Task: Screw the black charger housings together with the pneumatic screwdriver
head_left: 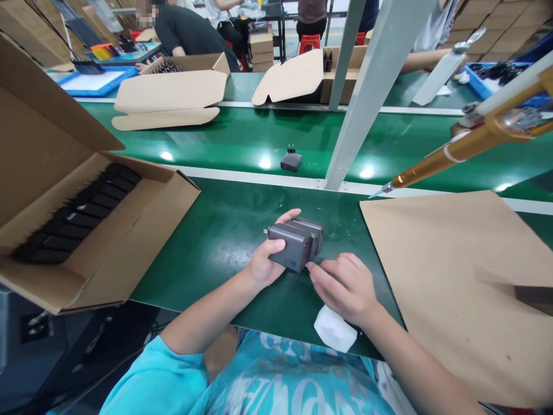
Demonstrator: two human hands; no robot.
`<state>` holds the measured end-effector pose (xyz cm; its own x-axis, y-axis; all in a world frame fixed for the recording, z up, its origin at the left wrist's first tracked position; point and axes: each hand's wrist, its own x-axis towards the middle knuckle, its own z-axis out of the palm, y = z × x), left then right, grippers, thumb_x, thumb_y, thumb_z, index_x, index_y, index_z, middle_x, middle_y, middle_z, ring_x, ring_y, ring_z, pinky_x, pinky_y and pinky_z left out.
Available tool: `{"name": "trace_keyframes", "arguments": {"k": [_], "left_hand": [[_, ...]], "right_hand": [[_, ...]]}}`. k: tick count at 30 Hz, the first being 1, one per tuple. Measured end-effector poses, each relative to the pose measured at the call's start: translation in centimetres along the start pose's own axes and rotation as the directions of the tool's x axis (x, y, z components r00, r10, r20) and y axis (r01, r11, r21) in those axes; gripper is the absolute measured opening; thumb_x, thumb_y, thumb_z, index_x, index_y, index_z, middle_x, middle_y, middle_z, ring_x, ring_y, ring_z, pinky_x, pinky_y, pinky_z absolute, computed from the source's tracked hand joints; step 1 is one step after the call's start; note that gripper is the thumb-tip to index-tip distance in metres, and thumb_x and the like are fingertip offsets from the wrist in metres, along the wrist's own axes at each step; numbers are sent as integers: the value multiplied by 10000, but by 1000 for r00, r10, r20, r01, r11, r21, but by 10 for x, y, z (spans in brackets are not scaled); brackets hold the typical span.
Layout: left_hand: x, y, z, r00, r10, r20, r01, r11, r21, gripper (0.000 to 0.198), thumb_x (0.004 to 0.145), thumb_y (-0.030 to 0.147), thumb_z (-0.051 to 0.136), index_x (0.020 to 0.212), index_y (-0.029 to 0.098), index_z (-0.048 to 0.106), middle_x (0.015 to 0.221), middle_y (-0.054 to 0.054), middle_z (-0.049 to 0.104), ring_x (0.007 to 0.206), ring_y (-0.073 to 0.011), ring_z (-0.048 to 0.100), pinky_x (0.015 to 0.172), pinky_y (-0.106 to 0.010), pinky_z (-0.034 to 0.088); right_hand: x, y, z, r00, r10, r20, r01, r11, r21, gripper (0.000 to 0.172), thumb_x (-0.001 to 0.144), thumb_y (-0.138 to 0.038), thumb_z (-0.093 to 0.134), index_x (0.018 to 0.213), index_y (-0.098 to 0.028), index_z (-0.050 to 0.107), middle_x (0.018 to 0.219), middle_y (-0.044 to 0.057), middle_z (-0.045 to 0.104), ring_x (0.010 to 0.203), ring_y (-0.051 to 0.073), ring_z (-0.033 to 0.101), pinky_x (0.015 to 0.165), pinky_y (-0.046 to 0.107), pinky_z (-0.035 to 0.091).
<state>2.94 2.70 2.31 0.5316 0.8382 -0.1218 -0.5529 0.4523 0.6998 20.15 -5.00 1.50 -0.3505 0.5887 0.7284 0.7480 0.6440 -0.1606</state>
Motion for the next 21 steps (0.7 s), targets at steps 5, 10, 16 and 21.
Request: {"name": "trace_keyframes", "arguments": {"k": [5, 10, 16, 21], "left_hand": [[0, 1, 2, 1000, -7, 7, 7, 1000, 5, 649, 634, 375, 705, 1250, 207, 584, 1078, -58, 696, 948, -239, 648, 868, -355, 484], [-1, -1, 1, 1000, -17, 1, 17, 1000, -16, 644, 640, 375, 701, 1248, 199, 587, 1061, -56, 702, 937, -225, 648, 867, -340, 481], [0, -1, 1, 999, -36, -12, 36, 999, -20, 660, 638, 382, 668, 1263, 191, 576, 1040, -58, 707, 940, -240, 646, 883, -364, 472], [0, 0, 0, 998, -52, -19, 51, 999, -12, 677, 629, 380, 628, 1274, 184, 568, 1041, -67, 705, 963, -264, 642, 908, -401, 463]], "right_hand": [[-1, 2, 1, 1000, 2, 10, -2, 1000, -29, 345, 780, -92, 697, 1109, -165, 623, 784, 47, 699, 647, 146, 513, 610, 309, 421], [-4, 2, 2, 999, 8, 36, -8, 1000, -4, 366, 792, -103, 681, 1147, -156, 612, 817, 59, 701, 672, 156, 532, 619, 314, 423], [-5, 3, 1, 999, 7, 43, -7, 1000, -1, 362, 804, -103, 662, 1158, -163, 613, 838, 60, 704, 675, 156, 546, 609, 317, 426], [-5, 4, 3, 999, 26, 33, -27, 1000, 14, 363, 816, -100, 642, 1169, -178, 600, 836, 52, 706, 656, 148, 543, 596, 313, 423]]}}
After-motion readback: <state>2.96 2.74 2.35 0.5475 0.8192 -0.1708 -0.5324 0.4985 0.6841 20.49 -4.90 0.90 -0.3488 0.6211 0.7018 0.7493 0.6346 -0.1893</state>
